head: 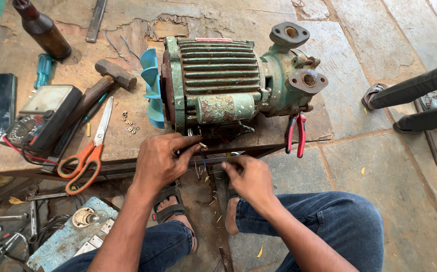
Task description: The person is repairing an electric motor by connecting wires to its terminals. They use pliers to strip and twist wires, and a multimeter to check connections. The person works on the motor's wiring, ensuring proper connections.
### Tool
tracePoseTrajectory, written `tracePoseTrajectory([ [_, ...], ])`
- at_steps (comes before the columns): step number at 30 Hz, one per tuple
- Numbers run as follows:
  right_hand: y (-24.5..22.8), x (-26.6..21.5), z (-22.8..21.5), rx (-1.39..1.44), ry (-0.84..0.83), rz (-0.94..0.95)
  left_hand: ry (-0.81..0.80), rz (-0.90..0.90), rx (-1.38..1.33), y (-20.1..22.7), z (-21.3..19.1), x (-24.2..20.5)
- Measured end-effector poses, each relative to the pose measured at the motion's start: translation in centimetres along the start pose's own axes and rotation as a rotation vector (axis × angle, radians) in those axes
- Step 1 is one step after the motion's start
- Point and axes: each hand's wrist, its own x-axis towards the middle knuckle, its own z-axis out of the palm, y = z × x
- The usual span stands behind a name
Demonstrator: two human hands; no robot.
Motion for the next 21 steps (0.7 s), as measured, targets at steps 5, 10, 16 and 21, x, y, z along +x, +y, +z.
tracePoseTrajectory([
  [5, -1.4, -0.3, 0.8, 0.274, 0.339, -0.355, 0.206, 0.149, 0.021, 0.7, 0.9, -0.4],
  [10, -1.7, 1.5, 3.4, 0.398, 0.541, -0.453, 0.247, 0.166, 0.094, 1.3, 2.7, 0.1],
  [16, -1.5, 2.0, 5.9, 0.39, 0.68, -0.442, 0.234, 0.156, 0.115, 1.1, 2.8, 0.0],
  [21, -0.8, 2.8, 6.3, 0.315, 0.725, -0.552, 0.243, 0.166, 0.134, 0.9, 2.9, 0.1],
])
